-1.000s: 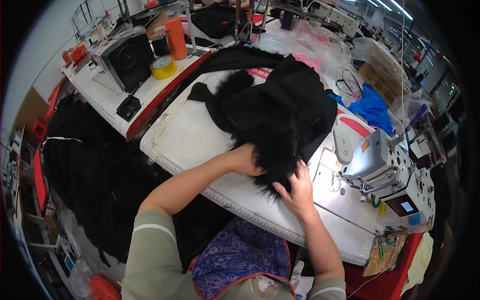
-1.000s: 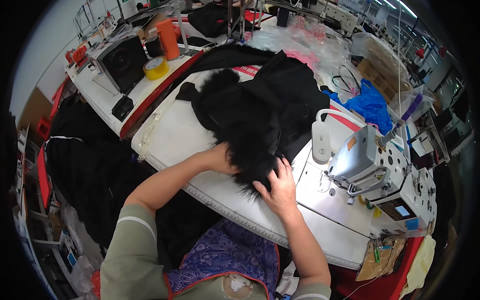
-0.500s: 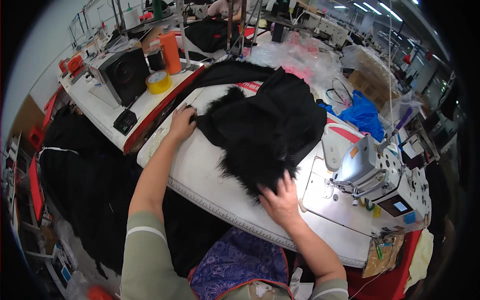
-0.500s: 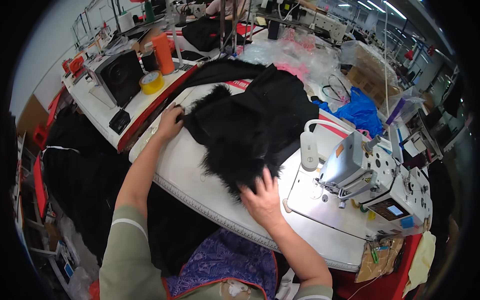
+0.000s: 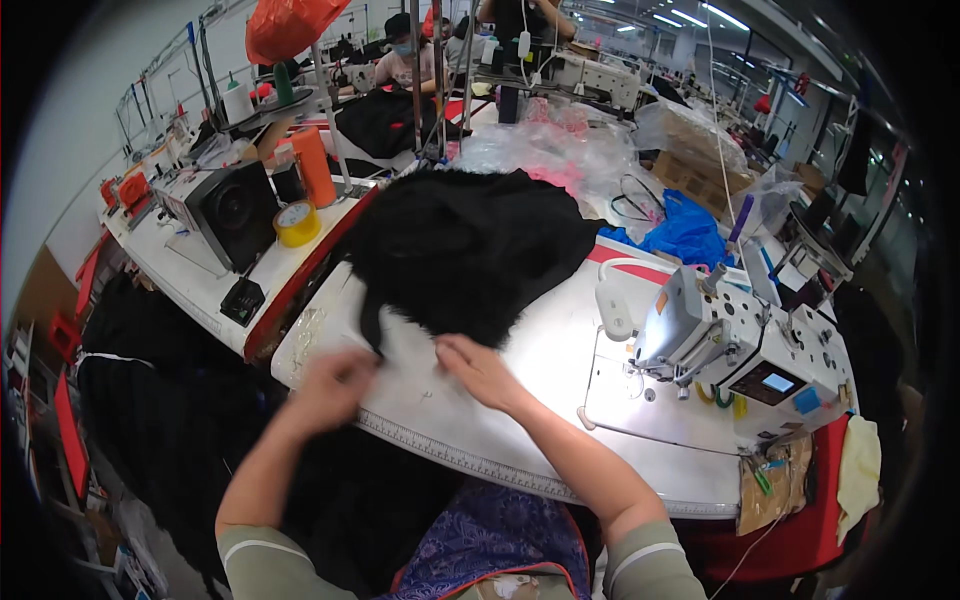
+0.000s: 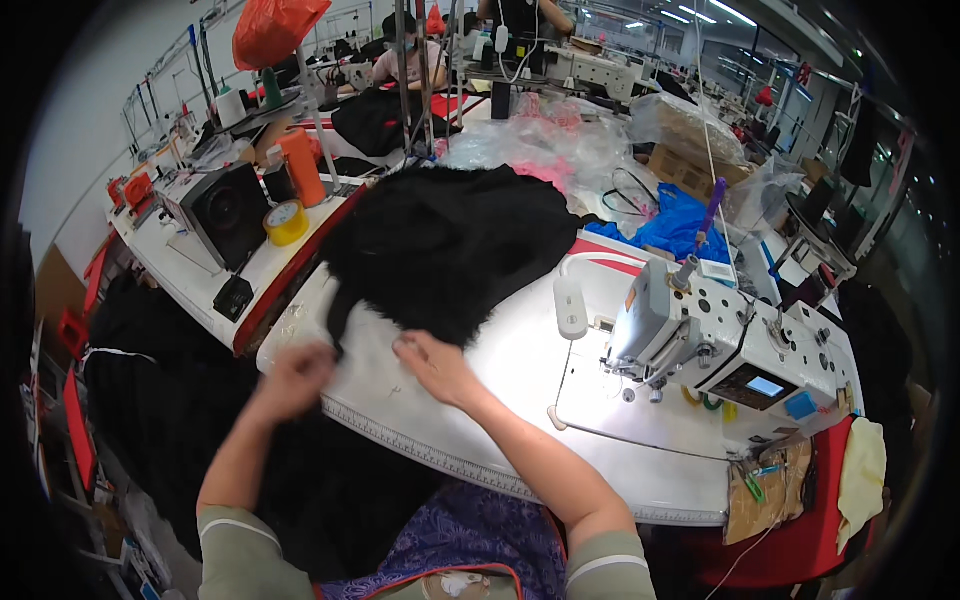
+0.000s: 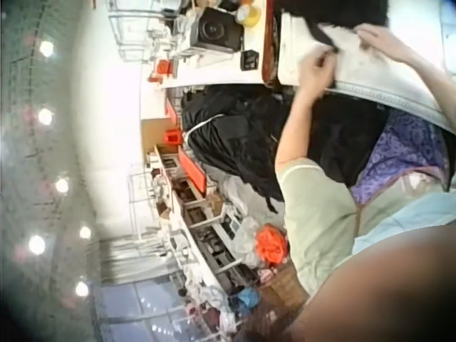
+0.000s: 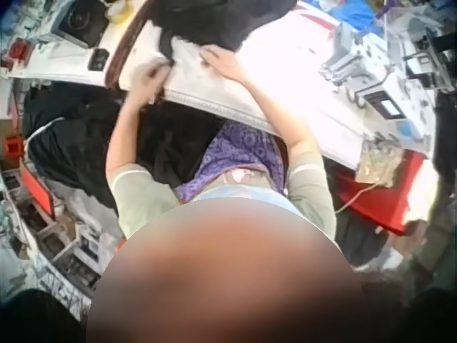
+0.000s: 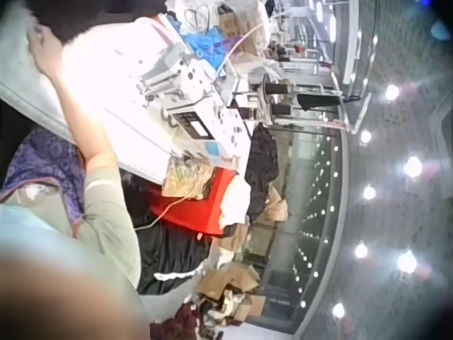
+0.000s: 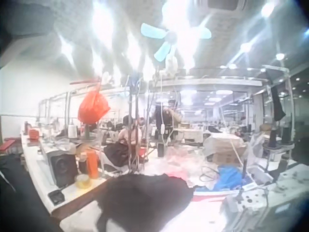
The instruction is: Sewing a black furry trim onto a fabric garment piece using an industrial sewing machine.
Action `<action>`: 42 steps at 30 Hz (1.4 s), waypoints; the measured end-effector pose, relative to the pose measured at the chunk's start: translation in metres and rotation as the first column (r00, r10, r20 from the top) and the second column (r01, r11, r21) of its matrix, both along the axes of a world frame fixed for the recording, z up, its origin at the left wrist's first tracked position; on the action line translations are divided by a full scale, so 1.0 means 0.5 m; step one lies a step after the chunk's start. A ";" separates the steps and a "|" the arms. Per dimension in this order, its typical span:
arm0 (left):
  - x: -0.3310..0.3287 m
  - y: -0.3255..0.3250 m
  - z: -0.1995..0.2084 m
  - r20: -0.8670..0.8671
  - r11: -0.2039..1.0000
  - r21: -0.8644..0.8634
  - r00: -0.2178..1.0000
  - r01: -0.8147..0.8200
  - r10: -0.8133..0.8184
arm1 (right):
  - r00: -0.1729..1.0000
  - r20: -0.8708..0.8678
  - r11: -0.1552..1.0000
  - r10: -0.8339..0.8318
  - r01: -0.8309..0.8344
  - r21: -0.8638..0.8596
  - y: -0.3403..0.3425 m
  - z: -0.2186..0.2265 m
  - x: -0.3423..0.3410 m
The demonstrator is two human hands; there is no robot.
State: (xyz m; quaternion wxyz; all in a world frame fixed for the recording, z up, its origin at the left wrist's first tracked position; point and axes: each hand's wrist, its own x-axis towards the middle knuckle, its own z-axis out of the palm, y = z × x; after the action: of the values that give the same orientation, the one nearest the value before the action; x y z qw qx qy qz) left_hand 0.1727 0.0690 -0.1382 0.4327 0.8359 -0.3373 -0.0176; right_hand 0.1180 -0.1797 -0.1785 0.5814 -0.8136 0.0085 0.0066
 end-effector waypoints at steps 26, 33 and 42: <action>0.138 -0.271 -0.112 0.714 0.864 0.404 0.695 -0.300 -0.092 | 0.821 0.337 0.671 -0.461 0.571 -0.473 -0.238 -0.064 -0.525; 0.127 -0.207 -0.085 0.564 0.890 0.437 0.810 -0.127 -0.161 | 0.744 0.176 0.730 -0.645 0.667 -0.147 -0.242 -0.091 -0.519; -0.089 -0.293 -0.107 0.412 0.771 0.337 0.652 0.540 -0.636 | 0.732 0.116 0.738 -0.672 0.674 0.026 -0.238 -0.109 -0.461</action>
State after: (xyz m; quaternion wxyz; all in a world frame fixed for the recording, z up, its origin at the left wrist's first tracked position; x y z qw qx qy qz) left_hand 0.1282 -0.0776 -0.1918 0.2203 0.6905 -0.6883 0.0305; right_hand -0.1126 -0.2988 -0.2332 0.5366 -0.7594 0.2681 -0.2520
